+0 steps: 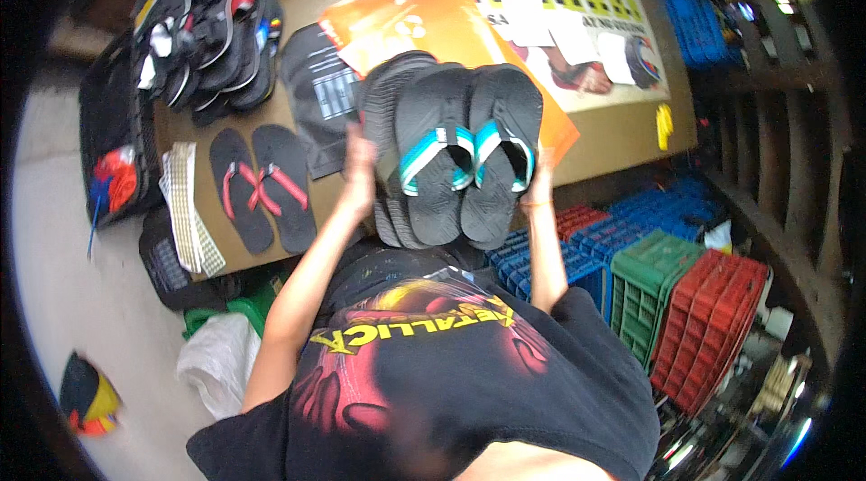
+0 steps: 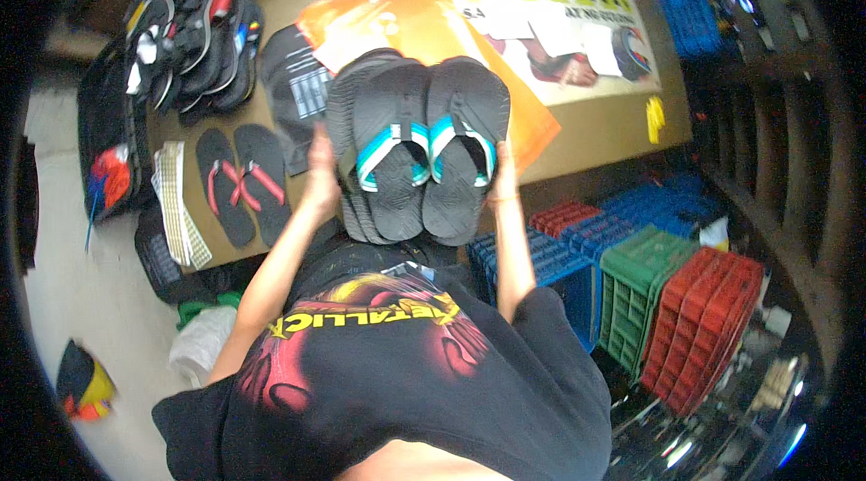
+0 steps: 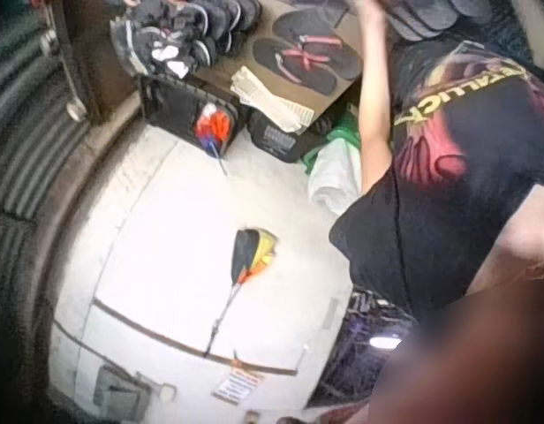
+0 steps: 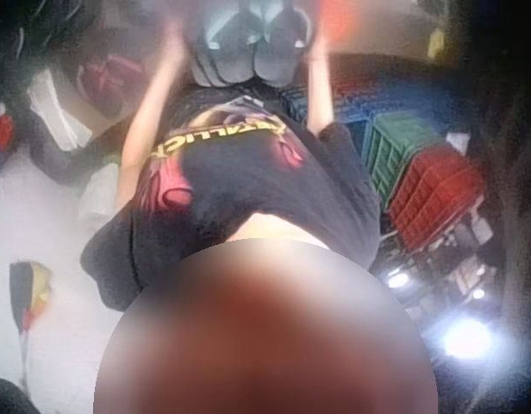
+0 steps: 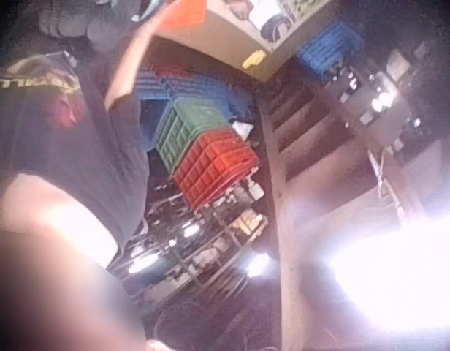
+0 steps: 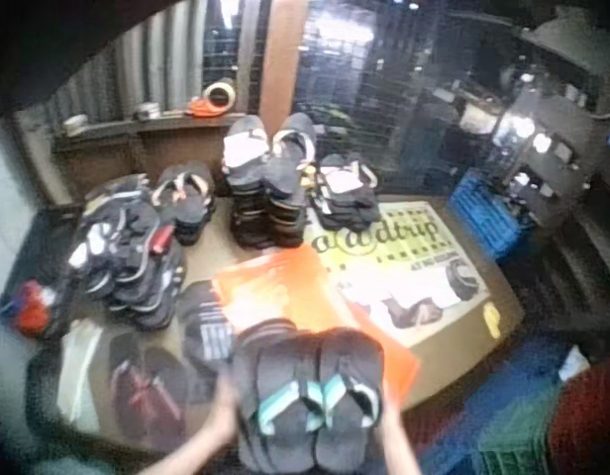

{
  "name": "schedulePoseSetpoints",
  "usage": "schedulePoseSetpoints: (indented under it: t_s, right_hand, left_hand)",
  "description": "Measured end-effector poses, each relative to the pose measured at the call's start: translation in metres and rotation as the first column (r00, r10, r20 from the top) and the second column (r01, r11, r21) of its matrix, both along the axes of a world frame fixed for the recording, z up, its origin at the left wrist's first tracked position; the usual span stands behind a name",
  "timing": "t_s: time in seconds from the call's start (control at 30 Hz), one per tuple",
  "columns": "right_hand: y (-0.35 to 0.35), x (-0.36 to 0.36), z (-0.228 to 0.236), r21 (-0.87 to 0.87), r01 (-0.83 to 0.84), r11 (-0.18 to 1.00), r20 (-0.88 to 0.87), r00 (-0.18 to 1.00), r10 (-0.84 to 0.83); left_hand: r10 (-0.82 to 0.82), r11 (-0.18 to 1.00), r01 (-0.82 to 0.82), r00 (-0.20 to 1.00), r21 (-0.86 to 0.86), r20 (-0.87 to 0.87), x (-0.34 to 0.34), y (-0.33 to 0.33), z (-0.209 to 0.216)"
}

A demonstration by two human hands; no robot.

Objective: The person stands at a cluttered table and organizes footwear. They pick up flip-flops and sandals, place them into an orange plastic bag, and handle small white paper slips. The person also stacks several pairs of flip-flops on the table.

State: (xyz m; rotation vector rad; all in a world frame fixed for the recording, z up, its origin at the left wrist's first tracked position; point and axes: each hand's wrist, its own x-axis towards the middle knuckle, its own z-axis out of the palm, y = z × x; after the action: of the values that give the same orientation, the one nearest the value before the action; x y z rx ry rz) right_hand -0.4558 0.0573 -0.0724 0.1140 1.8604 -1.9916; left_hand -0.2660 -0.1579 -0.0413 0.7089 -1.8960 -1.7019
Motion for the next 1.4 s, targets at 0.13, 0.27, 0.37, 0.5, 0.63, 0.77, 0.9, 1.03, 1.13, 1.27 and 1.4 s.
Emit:
schedulePoseSetpoints:
  t_s: [0.13, 0.27, 0.37, 0.5, 0.63, 0.77, 0.9, 1.03, 1.13, 1.27, 1.4]
  right_hand:
    - [-0.013, 0.009, -0.017, 0.182, -0.365, 0.913, -0.319, 0.856, 0.406]
    - [-0.018, -0.001, -0.011, 0.128, -0.400, 0.908, -0.216, 0.882, 0.419]
    - [-0.016, 0.003, 0.003, 0.139, -0.406, 0.903, -0.148, 0.893, 0.425]
    - [-0.024, 0.021, 0.026, 0.149, -0.258, 0.955, -0.097, 0.957, 0.274]
    - [-0.050, 0.045, 0.061, 0.183, 0.147, 0.972, -0.512, 0.859, -0.033]
    - [-0.109, 0.091, 0.106, 0.330, 0.200, 0.923, -0.853, 0.483, 0.200]
    - [-0.204, 0.154, 0.121, 0.371, -0.173, 0.912, -0.801, 0.438, 0.409]
    - [-0.272, 0.212, 0.129, 0.519, -0.273, 0.810, -0.795, 0.193, 0.575]
    - [-0.304, 0.242, 0.126, 0.553, -0.368, 0.747, -0.739, 0.197, 0.645]
    - [-0.328, 0.258, 0.100, 0.679, -0.500, 0.537, -0.572, 0.098, 0.814]
    - [-0.336, 0.274, 0.048, 0.923, -0.370, -0.106, -0.001, -0.277, 0.961]
  left_hand:
    - [-0.031, 0.924, 0.022, 0.999, 0.382, 0.017, -0.007, 0.008, -0.042]
    - [-0.114, 0.989, 0.090, 0.972, 0.121, 0.205, -0.002, 0.001, -0.046]
    - [-0.038, 0.999, 0.038, 0.973, 0.005, 0.228, 0.025, -0.026, -0.054]
    - [0.481, 0.771, -0.160, 0.781, -0.616, 0.398, 0.119, -0.089, -0.080]
    - [0.547, 0.800, -0.156, 0.585, -0.579, 0.598, 0.213, -0.114, -0.096]
    - [0.579, 0.720, -0.006, 0.556, -0.694, 0.596, 0.224, -0.114, -0.111]
    - [0.544, 0.731, 0.008, 0.596, -0.682, 0.590, 0.210, -0.141, -0.117]
    - [0.321, 0.830, 0.140, 0.672, -0.540, 0.667, 0.227, -0.168, -0.099]
    - [0.147, 0.929, 0.076, 0.824, -0.363, 0.547, 0.246, -0.198, -0.083]
    - [0.249, 0.924, -0.118, 0.908, -0.364, 0.336, 0.258, -0.265, -0.075]
    - [0.499, 0.759, -0.332, 0.849, -0.560, 0.172, 0.245, -0.362, -0.071]
